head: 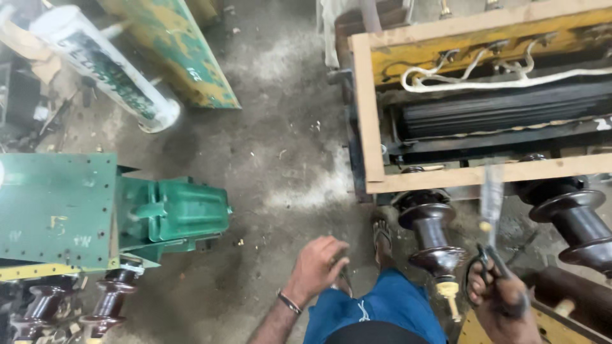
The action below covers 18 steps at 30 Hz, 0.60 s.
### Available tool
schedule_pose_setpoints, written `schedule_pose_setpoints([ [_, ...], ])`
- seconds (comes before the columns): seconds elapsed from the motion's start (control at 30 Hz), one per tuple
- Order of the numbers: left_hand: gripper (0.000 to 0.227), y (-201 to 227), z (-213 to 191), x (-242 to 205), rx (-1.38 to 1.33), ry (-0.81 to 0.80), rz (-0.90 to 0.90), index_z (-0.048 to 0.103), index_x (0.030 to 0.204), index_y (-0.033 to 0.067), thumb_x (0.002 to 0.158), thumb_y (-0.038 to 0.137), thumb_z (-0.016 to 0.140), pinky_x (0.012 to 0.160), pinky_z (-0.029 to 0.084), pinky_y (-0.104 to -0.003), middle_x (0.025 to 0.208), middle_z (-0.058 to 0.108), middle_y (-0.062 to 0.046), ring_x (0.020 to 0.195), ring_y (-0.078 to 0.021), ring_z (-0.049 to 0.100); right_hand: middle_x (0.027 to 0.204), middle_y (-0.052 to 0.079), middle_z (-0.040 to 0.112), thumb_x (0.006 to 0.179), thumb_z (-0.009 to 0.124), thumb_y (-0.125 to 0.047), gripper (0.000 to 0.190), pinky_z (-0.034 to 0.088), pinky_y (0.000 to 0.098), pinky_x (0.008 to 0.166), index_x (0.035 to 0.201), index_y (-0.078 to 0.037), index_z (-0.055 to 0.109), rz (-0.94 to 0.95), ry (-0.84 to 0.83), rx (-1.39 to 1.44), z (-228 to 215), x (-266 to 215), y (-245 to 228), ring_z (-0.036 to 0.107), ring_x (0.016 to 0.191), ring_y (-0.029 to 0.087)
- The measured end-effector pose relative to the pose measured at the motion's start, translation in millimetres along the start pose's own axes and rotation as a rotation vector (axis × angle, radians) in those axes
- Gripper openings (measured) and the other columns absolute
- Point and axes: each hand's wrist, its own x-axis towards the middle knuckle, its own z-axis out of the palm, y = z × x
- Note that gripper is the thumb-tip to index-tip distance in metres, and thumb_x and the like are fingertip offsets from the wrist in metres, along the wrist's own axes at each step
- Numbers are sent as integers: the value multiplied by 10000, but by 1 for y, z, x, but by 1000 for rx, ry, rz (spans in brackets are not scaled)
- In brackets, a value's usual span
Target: The person uses shears to cut a small rectangular piece of wood, then cuts a curved piece of wood. The person then places the shears on a wooden stool and picks up a long wooden plank, cutting it into smaller pieces using the shears.
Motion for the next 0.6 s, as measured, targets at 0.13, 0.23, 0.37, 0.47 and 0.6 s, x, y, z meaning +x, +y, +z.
schedule_pose_setpoints([
  [0.13, 290, -23, -43, 11, 3, 66, 81, 701, 1090, 68, 827, 146, 796, 859, 553, -441, 1021, 709, -131, 972, -346, 679, 912, 59, 680, 907, 760, -531, 586, 551, 398, 778, 1161, -14, 653, -25, -153, 223, 22, -35, 38, 638, 735, 181],
  [0.23, 291, -31, -56, 27, -14, 95, 151, 703, 1082, 77, 819, 155, 802, 897, 550, -440, 1067, 718, -137, 1023, -352, 678, 805, 102, 723, 785, 824, -432, 556, 511, 385, 682, 1092, 17, 710, 12, 93, -354, 64, -47, 40, 637, 665, 200],
  [0.37, 297, -40, -71, 69, -1, 95, 209, 707, 1092, 81, 827, 177, 802, 925, 539, -445, 1079, 715, -142, 1052, -351, 669, 815, 149, 739, 778, 945, -322, 479, 489, 461, 565, 1135, -59, 762, 26, 440, -1057, 148, -21, 19, 602, 599, 254],
  [0.47, 294, -49, -86, 101, 22, 76, 192, 706, 1103, 84, 840, 185, 790, 934, 537, -444, 1097, 708, -136, 1071, -345, 662, 860, -42, 770, 618, 918, -358, 500, 581, 277, 701, 1041, -149, 753, -209, 458, -1130, 206, 13, 1, 705, 747, 60],
  [0.6, 319, -61, -112, 154, 89, 79, 245, 701, 1110, 81, 824, 187, 794, 970, 526, -452, 1153, 684, -146, 1113, -356, 642, 802, 24, 728, 628, 958, -430, 568, 540, 322, 659, 1059, -127, 746, -309, 549, -1371, 265, 71, -13, 663, 701, 153],
])
